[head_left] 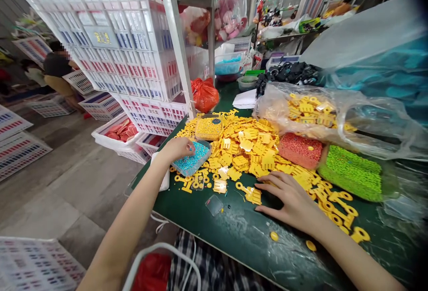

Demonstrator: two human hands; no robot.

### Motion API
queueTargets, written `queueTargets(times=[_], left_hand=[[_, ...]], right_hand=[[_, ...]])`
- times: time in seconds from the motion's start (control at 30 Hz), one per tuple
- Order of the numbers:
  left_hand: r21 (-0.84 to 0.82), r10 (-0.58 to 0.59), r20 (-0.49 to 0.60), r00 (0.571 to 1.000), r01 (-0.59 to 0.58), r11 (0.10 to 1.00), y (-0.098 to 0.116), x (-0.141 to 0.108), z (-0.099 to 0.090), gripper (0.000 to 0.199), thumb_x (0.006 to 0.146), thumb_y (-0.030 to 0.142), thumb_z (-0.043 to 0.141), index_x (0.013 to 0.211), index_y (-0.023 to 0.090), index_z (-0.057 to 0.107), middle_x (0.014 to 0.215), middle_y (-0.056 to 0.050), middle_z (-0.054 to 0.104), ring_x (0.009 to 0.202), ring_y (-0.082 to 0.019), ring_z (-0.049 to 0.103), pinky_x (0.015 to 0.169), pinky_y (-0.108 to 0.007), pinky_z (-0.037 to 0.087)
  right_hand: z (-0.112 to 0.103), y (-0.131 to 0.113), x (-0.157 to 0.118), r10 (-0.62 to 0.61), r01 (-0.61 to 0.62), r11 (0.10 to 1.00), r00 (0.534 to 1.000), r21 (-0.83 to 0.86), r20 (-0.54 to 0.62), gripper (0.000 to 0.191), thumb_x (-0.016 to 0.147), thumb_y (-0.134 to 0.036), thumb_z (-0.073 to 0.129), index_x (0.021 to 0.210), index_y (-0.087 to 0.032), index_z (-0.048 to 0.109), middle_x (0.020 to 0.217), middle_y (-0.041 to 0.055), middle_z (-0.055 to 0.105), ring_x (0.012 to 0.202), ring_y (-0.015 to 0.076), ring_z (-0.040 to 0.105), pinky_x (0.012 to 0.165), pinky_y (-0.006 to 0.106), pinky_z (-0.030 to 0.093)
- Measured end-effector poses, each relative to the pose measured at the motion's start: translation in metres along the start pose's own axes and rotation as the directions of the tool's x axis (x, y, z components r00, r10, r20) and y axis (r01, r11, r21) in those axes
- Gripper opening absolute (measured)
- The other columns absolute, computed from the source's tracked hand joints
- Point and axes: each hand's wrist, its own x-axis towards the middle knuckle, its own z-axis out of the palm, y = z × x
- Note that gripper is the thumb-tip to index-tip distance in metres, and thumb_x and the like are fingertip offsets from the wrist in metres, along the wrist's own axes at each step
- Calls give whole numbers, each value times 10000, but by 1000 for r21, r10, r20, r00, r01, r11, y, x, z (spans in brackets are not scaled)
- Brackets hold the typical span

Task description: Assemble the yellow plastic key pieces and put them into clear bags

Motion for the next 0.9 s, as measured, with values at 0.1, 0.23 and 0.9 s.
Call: queueTargets(times=[0.1, 0.23, 0.9], left_hand=[[24, 19, 35, 999, -19, 1000, -2, 5, 7, 194, 697, 311, 686, 855, 232, 767, 887, -60, 750, 840, -263, 665, 662, -277, 422], [30, 42, 68, 997, -44, 999, -7, 7, 11, 229, 702, 356, 709, 898, 252, 766, 928, -51, 747, 894, -274, 661, 732, -296, 419], [-46, 306, -332, 892, -339, 940, 64, -23, 11, 201, 933, 357, 571, 896, 210, 704, 1008, -53, 699, 996, -242, 600, 909, -404, 345]], right_hand=[[-3, 1, 0, -9, 9, 1000, 1000, -4, 1, 408, 824, -582, 644, 1056, -251, 706, 1117, 97, 680, 1085, 303, 575, 900, 492, 510], [-5, 0, 2, -20, 20, 1000, 1000, -12, 8, 394, 832, -565, 643, 1057, -248, 708, 1102, 100, 682, 1068, 306, 578, 883, 488, 514], [-19, -10, 5, 63, -66, 997, 997, 52, 49, 346, 844, -477, 676, 1028, -187, 717, 1034, 101, 673, 1039, 285, 552, 897, 467, 472]])
